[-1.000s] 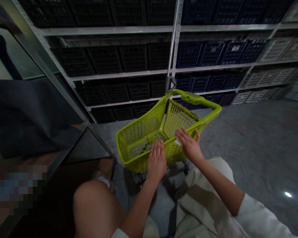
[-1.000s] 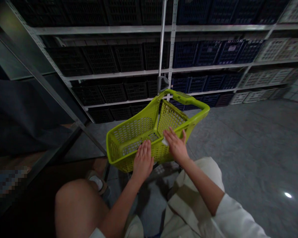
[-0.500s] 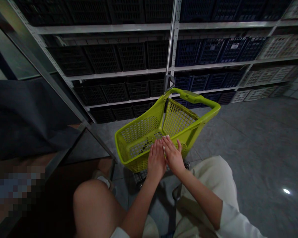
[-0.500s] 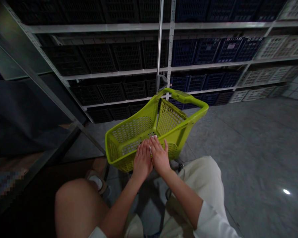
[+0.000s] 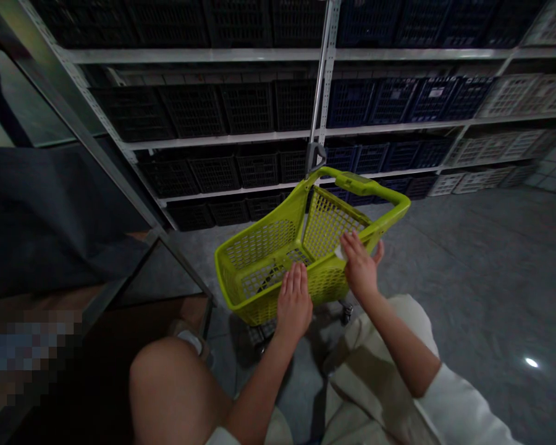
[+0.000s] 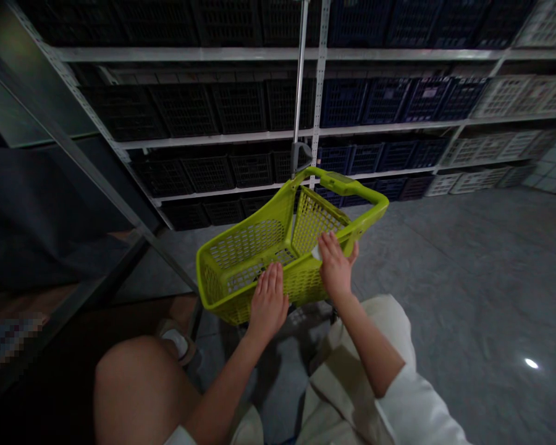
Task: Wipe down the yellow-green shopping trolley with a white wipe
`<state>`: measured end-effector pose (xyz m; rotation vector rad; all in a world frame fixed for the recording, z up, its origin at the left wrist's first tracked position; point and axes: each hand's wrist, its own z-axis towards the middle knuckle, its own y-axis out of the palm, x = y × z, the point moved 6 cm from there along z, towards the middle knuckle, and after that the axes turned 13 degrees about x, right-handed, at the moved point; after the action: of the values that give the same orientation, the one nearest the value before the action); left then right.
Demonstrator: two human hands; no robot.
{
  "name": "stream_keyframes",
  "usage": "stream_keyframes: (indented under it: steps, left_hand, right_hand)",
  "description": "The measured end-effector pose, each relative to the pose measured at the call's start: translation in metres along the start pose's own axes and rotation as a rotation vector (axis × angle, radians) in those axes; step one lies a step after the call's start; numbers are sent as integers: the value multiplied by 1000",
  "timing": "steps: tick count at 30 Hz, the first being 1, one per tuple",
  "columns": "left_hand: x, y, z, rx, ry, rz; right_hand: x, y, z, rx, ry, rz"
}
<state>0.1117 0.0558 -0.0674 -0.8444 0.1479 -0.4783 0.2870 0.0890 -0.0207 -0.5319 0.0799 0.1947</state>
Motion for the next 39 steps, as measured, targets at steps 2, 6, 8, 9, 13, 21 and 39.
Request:
stream_keyframes:
  steps: [2,6,8,9,13,21,39]
  left_hand:
    - [1,1,0,-12,10,5]
    - [-4,1,-2,-10,9,11]
    - [-7,-1,-3,5,5,17]
    - [-8,-2,-3,9,6,21]
    - [-9,-4,-2,-4,10,37]
    - [-1,-2,-1,4,26,28]
    - [-2,-2,-4,2,28,62]
  right_hand:
    - [-49,8,-24,-83,-52,96]
    - [-101,11,-48,-175,-102,204]
    - [-96,9,-45,-198,-191,235]
    - [-86,7,-40,-210,-241,236]
    - [-8,-2,-1,-157,-244,108]
    - [7,-1,7,22,85,20]
    - [54,-14,29,9,-79,-74]
